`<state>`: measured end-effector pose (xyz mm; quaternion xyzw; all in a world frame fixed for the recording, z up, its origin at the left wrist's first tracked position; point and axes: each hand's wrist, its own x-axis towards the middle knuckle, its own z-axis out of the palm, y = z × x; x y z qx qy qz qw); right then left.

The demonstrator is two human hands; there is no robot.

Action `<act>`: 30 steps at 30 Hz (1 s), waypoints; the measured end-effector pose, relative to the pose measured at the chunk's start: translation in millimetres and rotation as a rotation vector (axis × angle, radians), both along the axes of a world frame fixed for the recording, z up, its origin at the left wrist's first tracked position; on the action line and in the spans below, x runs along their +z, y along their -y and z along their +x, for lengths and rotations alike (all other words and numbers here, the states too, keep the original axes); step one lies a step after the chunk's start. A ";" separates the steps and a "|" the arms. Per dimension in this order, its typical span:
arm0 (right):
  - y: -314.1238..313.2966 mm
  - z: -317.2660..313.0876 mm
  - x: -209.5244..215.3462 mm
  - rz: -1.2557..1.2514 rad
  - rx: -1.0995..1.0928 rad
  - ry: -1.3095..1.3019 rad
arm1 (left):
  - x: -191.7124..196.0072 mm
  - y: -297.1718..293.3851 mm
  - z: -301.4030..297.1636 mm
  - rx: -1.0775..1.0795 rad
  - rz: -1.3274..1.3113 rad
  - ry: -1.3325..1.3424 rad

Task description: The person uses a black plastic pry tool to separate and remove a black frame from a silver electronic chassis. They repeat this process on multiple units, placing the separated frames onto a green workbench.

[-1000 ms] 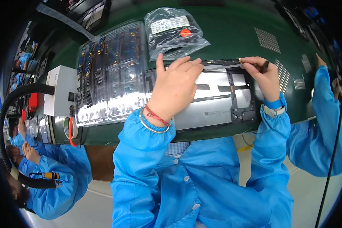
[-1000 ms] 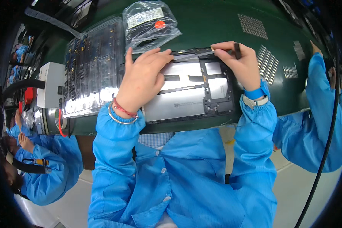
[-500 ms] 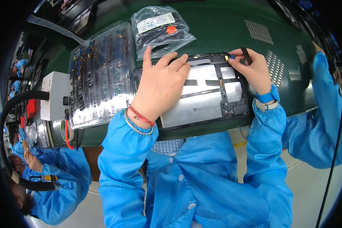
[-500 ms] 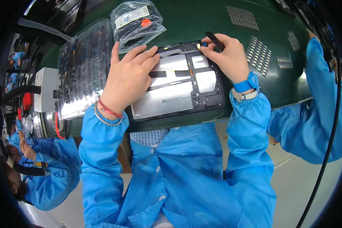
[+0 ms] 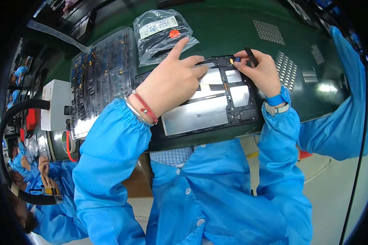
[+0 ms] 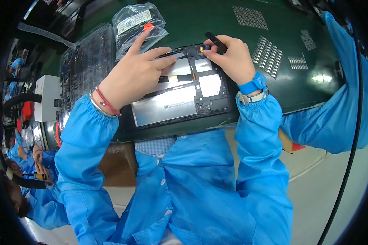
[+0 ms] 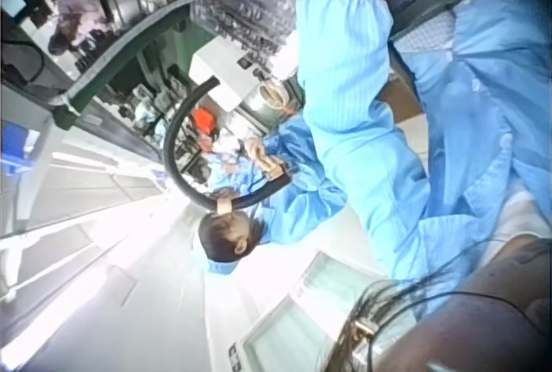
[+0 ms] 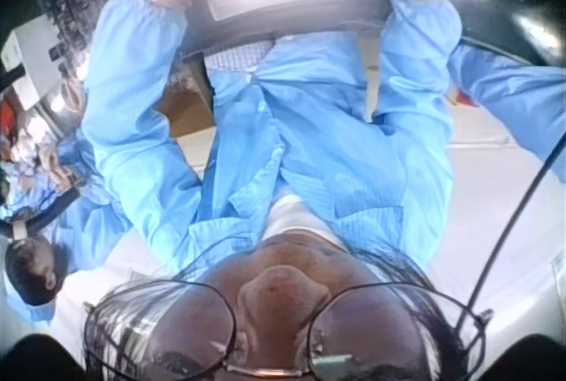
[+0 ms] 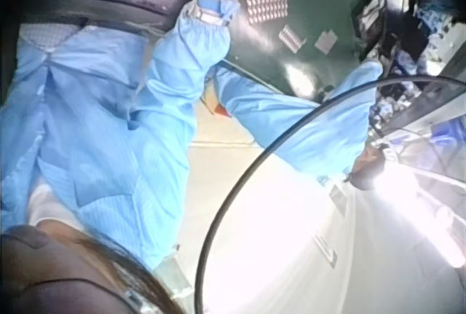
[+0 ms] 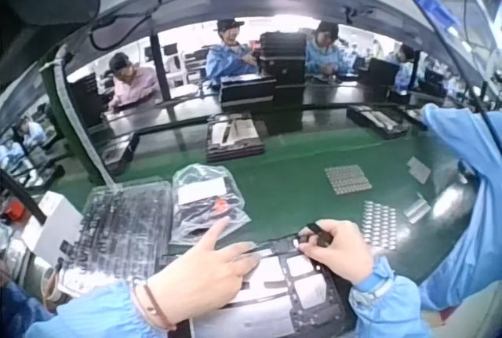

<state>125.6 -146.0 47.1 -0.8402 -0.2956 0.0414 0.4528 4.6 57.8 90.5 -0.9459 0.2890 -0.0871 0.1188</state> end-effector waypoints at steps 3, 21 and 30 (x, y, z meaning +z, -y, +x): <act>-2.2 -0.6 5.5 0.002 -0.014 0.058 | 0.8 7.6 8.9 -0.015 0.032 -0.012; -59.4 -29.6 24.3 -0.374 0.405 0.453 | -40.1 60.7 -158.5 0.181 -1.308 -0.307; -69.2 -38.4 21.5 -0.495 0.393 0.650 | -64.1 58.8 -173.0 0.115 -1.562 -0.652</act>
